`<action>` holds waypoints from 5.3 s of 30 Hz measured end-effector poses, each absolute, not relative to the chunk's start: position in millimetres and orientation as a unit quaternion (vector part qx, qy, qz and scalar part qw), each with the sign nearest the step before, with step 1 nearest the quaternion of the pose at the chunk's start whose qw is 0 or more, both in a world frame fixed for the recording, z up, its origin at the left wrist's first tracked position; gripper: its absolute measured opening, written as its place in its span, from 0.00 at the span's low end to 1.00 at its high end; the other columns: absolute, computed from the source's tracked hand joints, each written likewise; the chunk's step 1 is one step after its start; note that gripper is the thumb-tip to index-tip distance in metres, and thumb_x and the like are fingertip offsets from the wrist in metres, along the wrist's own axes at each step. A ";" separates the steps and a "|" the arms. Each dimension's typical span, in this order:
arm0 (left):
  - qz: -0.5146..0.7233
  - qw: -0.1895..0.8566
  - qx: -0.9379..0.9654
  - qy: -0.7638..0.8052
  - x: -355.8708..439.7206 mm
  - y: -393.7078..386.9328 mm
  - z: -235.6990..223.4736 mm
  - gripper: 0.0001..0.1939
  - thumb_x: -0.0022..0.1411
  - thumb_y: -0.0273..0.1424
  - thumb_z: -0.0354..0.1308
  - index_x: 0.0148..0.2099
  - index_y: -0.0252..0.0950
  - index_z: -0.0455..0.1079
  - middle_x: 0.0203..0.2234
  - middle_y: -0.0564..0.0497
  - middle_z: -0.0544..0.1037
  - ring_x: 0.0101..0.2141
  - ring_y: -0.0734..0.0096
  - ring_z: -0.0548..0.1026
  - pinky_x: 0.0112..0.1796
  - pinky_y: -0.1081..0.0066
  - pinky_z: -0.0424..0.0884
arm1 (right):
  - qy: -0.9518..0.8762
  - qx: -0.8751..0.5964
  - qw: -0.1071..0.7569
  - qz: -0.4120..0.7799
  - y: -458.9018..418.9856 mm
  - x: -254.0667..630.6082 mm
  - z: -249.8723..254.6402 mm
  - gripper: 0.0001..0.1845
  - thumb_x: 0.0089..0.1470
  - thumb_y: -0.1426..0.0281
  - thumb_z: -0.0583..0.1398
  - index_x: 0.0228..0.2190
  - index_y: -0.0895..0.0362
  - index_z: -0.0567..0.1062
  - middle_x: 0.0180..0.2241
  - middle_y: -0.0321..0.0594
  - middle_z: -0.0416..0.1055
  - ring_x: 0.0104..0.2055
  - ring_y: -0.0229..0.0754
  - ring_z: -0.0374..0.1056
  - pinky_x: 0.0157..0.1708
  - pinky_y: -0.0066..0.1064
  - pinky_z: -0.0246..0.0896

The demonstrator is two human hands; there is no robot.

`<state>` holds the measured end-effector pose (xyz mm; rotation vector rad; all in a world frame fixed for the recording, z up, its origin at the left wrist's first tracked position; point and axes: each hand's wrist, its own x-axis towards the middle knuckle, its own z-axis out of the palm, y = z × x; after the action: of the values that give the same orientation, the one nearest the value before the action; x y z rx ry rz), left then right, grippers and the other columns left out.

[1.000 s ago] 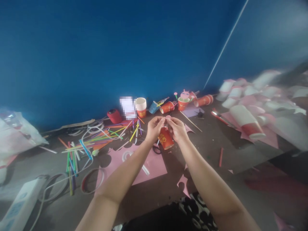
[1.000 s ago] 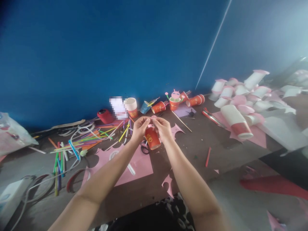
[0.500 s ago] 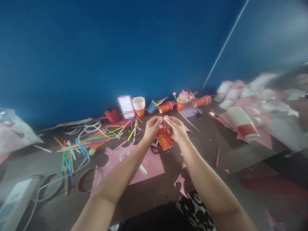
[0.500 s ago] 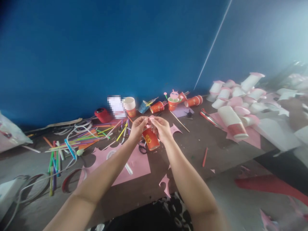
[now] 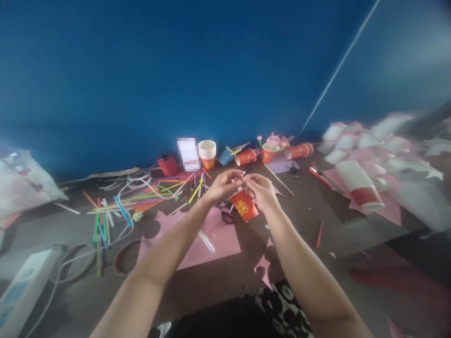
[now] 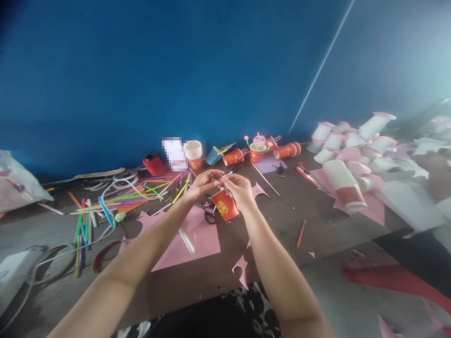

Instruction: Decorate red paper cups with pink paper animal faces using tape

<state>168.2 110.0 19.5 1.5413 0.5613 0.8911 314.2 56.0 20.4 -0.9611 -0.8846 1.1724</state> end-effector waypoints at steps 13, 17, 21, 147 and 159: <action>0.374 0.659 0.634 0.156 158.7 114.9 20.1 0.27 0.50 0.34 0.62 0.53 0.36 0.66 0.39 0.47 0.72 0.41 0.64 0.70 0.44 0.66 0.64 | -0.429 -0.400 0.630 0.509 52.8 308.9 17.4 0.09 0.43 0.65 0.66 0.26 0.57 0.75 0.19 0.32 0.69 0.14 0.26 0.52 0.13 0.21 0.42; 0.409 0.636 0.631 0.176 165.5 114.2 9.2 0.24 0.51 0.38 0.61 0.51 0.35 0.68 0.36 0.48 0.73 0.37 0.66 0.71 0.41 0.66 0.65 | -0.422 -0.395 0.644 0.502 52.7 307.3 18.3 0.08 0.44 0.66 0.65 0.26 0.57 0.75 0.18 0.32 0.68 0.14 0.26 0.52 0.13 0.21 0.42; 0.444 0.557 0.664 0.228 170.3 113.6 -3.4 0.25 0.49 0.43 0.62 0.46 0.33 0.70 0.33 0.47 0.74 0.35 0.65 0.72 0.40 0.66 0.66 | -0.402 -0.396 0.665 0.489 53.4 309.1 20.3 0.08 0.44 0.66 0.66 0.25 0.57 0.73 0.17 0.31 0.69 0.14 0.26 0.54 0.13 0.20 0.44; 0.223 0.564 0.748 0.271 120.0 90.3 64.8 0.16 0.54 0.40 0.60 0.41 0.36 0.77 0.41 0.45 0.78 0.41 0.63 0.74 0.43 0.68 0.67 | -0.721 -0.497 0.332 0.350 57.2 304.3 114.0 0.12 0.49 0.64 0.59 0.28 0.59 0.79 0.12 0.29 0.62 0.13 0.28 0.51 0.16 0.23 0.47; 0.252 0.581 0.722 0.278 124.7 93.3 54.2 0.15 0.53 0.41 0.61 0.36 0.33 0.77 0.34 0.43 0.79 0.35 0.64 0.75 0.37 0.68 0.68 | -0.758 -0.476 0.318 0.312 57.7 301.8 115.6 0.12 0.51 0.66 0.56 0.24 0.58 0.77 0.14 0.28 0.64 0.15 0.28 0.54 0.19 0.24 0.48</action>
<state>124.7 93.3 54.2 1.6868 0.6485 0.5891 301.8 57.7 115.6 -1.2537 -1.9957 0.8201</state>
